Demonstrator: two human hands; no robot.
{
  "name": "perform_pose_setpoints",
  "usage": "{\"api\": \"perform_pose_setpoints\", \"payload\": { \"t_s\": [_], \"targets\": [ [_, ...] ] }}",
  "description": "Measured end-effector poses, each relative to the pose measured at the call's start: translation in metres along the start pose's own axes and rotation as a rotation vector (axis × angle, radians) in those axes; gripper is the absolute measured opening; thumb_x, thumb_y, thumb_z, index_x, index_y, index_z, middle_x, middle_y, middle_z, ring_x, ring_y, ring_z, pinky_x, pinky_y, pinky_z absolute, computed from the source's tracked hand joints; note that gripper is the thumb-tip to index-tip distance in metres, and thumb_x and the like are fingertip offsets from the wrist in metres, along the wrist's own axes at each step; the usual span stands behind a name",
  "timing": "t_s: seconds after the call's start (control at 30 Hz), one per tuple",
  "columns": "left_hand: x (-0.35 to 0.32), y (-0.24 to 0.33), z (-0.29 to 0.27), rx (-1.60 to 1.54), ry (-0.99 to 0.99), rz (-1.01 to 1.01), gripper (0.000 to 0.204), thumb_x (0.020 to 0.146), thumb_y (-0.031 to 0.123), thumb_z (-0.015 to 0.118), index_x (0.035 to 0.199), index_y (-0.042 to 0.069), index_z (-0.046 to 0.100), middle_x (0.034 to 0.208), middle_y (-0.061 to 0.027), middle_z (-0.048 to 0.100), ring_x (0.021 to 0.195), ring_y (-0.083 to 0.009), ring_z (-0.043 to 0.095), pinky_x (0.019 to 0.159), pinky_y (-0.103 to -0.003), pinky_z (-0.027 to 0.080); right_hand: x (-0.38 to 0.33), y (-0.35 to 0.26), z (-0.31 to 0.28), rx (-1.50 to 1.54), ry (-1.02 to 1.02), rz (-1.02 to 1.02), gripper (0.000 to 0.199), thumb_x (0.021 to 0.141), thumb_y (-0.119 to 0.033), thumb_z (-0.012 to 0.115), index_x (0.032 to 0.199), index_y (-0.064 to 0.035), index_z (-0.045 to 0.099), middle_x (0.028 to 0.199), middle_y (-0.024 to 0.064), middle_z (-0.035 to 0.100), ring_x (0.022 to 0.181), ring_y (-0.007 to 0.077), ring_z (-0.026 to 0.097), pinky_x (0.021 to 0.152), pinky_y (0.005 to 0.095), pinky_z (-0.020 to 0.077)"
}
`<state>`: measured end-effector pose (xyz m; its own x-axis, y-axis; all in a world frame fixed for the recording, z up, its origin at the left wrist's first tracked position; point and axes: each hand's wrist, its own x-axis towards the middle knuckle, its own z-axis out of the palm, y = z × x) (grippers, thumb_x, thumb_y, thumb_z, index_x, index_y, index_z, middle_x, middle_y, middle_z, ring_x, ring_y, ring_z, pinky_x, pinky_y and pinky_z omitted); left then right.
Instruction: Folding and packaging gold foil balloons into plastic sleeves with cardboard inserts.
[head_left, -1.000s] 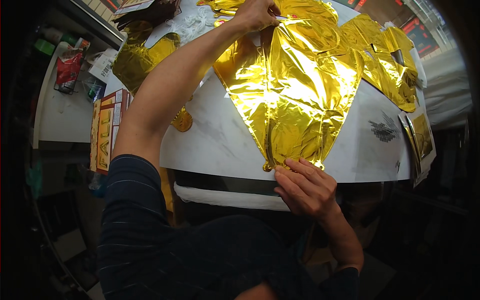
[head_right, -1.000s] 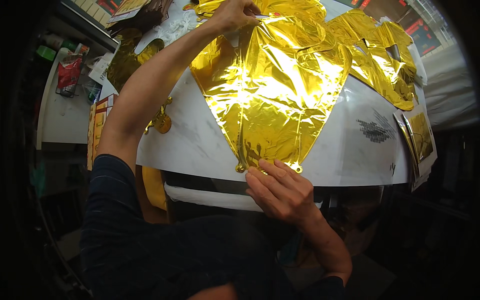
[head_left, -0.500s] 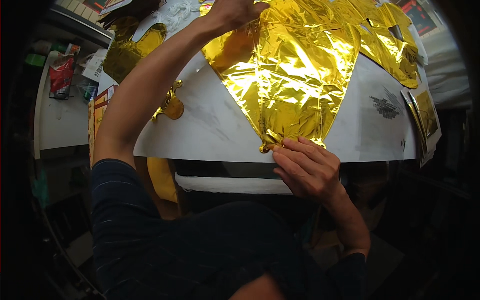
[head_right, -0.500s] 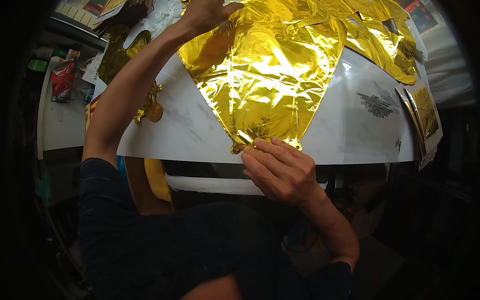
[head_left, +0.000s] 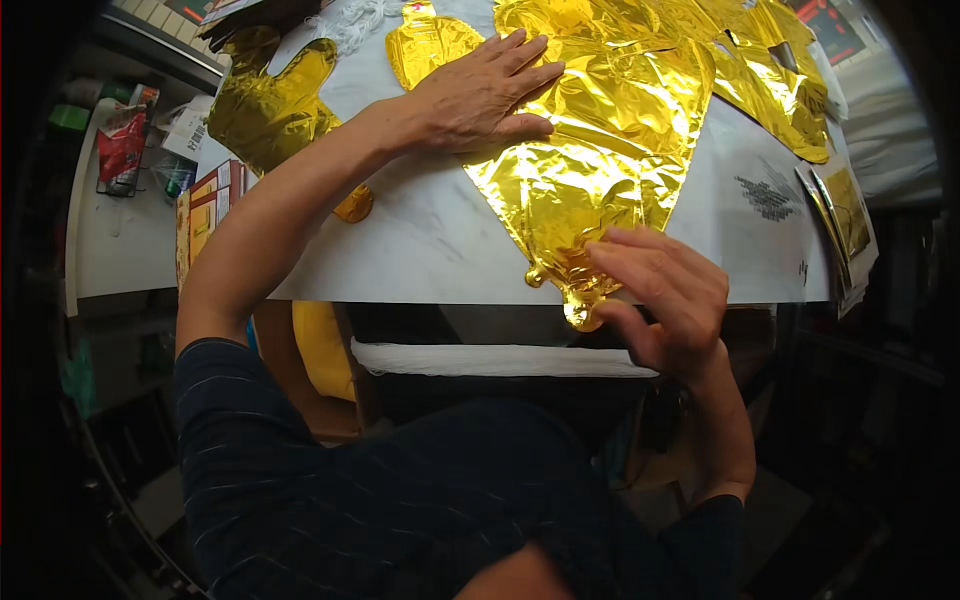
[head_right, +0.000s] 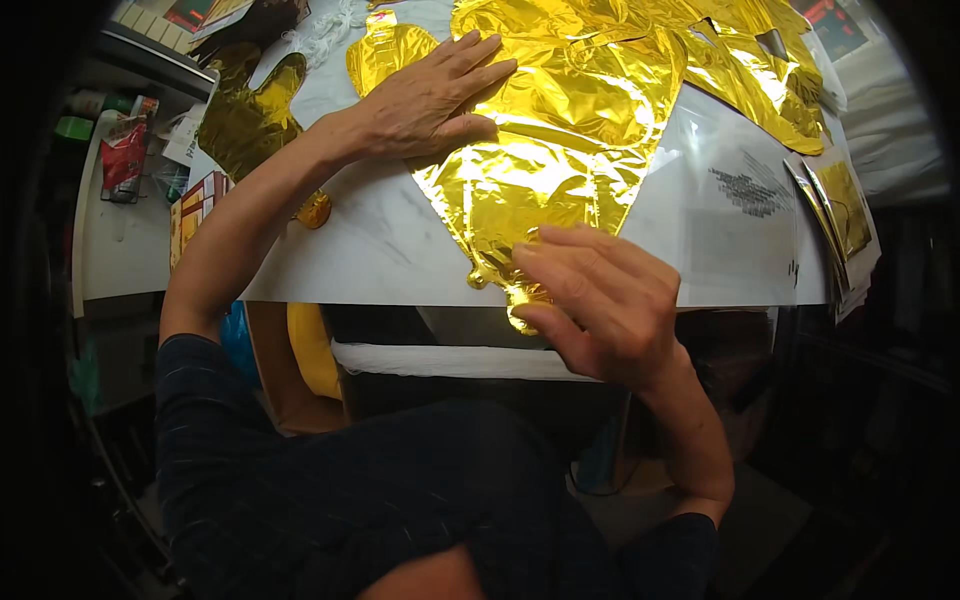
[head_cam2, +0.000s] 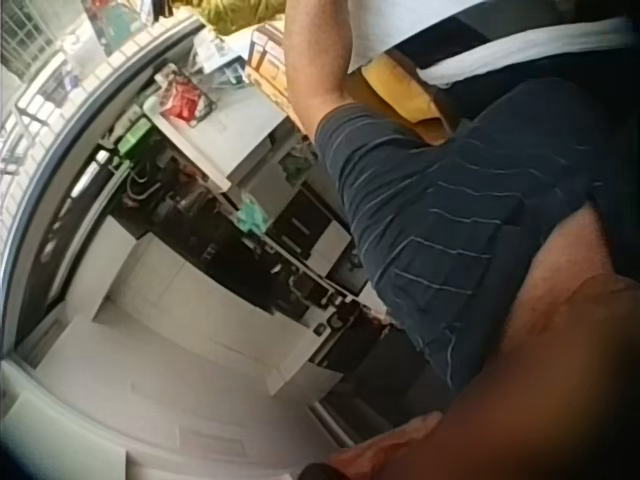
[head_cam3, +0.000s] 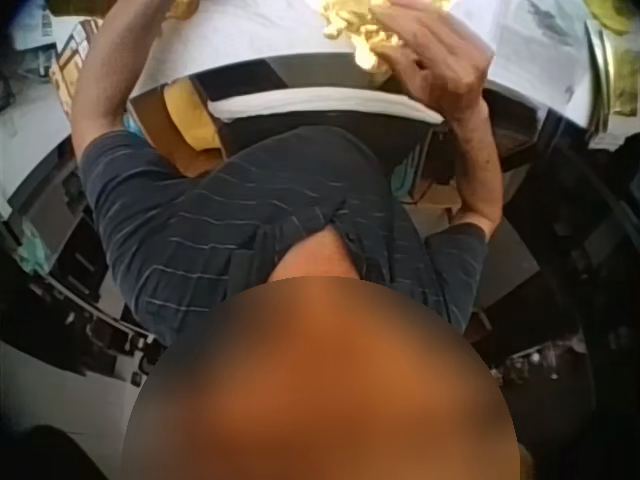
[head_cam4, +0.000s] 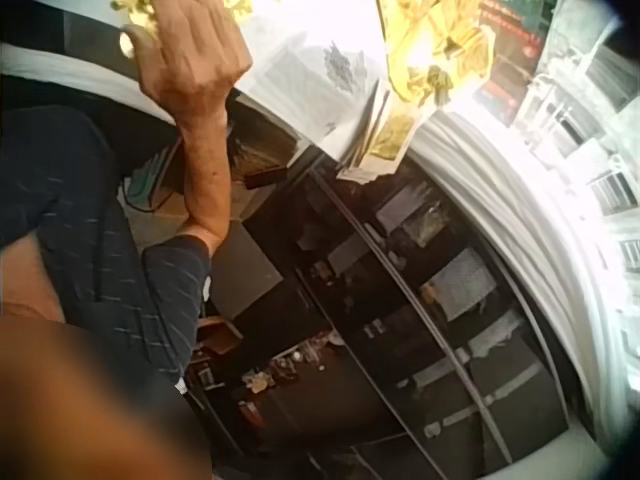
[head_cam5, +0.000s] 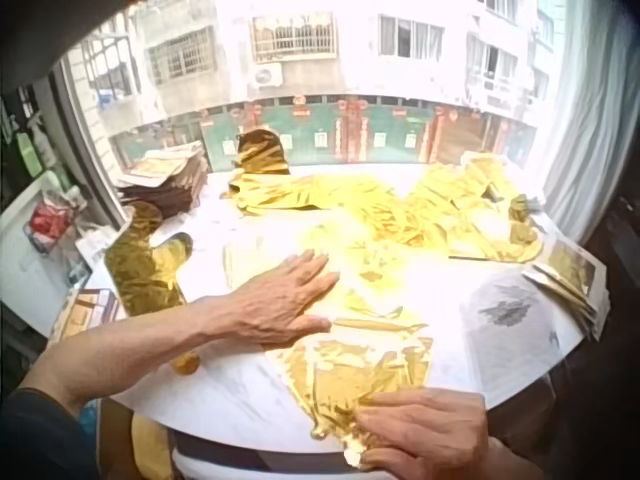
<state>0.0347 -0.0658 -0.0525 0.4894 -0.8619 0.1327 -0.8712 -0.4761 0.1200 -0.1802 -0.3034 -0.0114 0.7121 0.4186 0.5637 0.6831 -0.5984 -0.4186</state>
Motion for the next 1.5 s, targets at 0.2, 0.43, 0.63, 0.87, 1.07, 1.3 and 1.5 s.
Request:
{"api": "perform_pose_setpoints", "payload": {
  "t_s": [0.2,0.43,0.63,0.87,1.07,1.3,1.5],
  "targets": [
    [-0.001,-0.002,0.007,-0.002,0.064,0.026,0.075,0.104,0.054,0.054,0.157,0.003,0.040,0.163,-0.0306,0.033,0.152,-0.0495,0.028,0.128,-0.052,0.024,0.050,0.037,0.018,-0.295,-0.023,0.054,0.030,0.088,-0.004,0.076,0.117,-0.0023,0.070,0.121,0.0110,0.073,0.116,0.0334,0.069,0.095,0.0413,0.0574],
    [-0.002,0.004,0.006,-0.026,0.053,0.008,0.073,0.103,0.049,0.058,0.157,0.003,0.040,0.163,-0.0302,0.032,0.152,-0.0499,0.029,0.128,-0.052,0.023,0.067,0.080,0.044,-0.330,-0.158,0.072,0.031,0.097,-0.019,0.067,0.119,0.0022,0.063,0.131,0.0192,0.064,0.124,0.0356,0.059,0.106,0.0445,0.0476],
    [-0.002,0.003,0.002,-0.058,0.035,-0.017,0.075,0.102,0.048,0.060,0.158,0.003,0.038,0.164,-0.0298,0.031,0.153,-0.0490,0.028,0.128,-0.051,0.023,0.061,0.085,0.050,-0.334,-0.139,0.077,0.038,0.093,-0.019,0.072,0.124,0.0000,0.063,0.133,0.0153,0.063,0.121,0.0358,0.060,0.105,0.0443,0.0486],
    [-0.026,-0.029,-0.034,-0.158,0.435,-0.332,0.049,0.095,0.027,0.078,0.131,-0.002,0.060,0.122,-0.0209,0.067,0.107,-0.0316,0.069,0.095,-0.041,0.055,0.055,0.091,0.051,-0.293,-0.075,0.062,0.039,0.093,-0.022,0.073,0.123,0.0014,0.064,0.132,0.0164,0.064,0.122,0.0352,0.061,0.106,0.0444,0.0485],
    [-0.058,-0.065,-0.063,-0.742,0.205,-1.091,0.069,0.090,0.028,0.085,0.130,-0.017,0.051,0.106,-0.0224,0.069,0.075,-0.0237,0.073,0.061,-0.033,0.063,0.052,0.092,0.051,-0.251,-0.028,0.028,0.037,0.092,-0.023,0.071,0.116,0.0040,0.063,0.126,0.0197,0.066,0.119,0.0358,0.061,0.105,0.0445,0.0476],
    [-0.047,-0.058,-0.054,-0.893,0.040,-1.117,0.038,0.093,0.032,0.081,0.102,-0.004,0.070,0.087,-0.0110,0.073,0.066,-0.0177,0.071,0.057,-0.028,0.058,0.051,0.092,0.051,-0.269,-0.029,0.014,0.036,0.094,-0.026,0.071,0.114,0.0035,0.064,0.125,0.0197,0.066,0.117,0.0352,0.061,0.104,0.0443,0.0473],
    [-0.036,-0.046,-0.059,-0.945,0.034,-1.011,0.033,0.097,0.026,0.074,0.116,-0.001,0.071,0.099,-0.0101,0.075,0.070,-0.0163,0.074,0.065,-0.029,0.063,0.051,0.095,0.055,-0.245,-0.009,0.012,0.038,0.093,-0.026,0.071,0.116,0.0034,0.064,0.125,0.0196,0.066,0.118,0.0352,0.062,0.105,0.0445,0.0471]
  ]
}}
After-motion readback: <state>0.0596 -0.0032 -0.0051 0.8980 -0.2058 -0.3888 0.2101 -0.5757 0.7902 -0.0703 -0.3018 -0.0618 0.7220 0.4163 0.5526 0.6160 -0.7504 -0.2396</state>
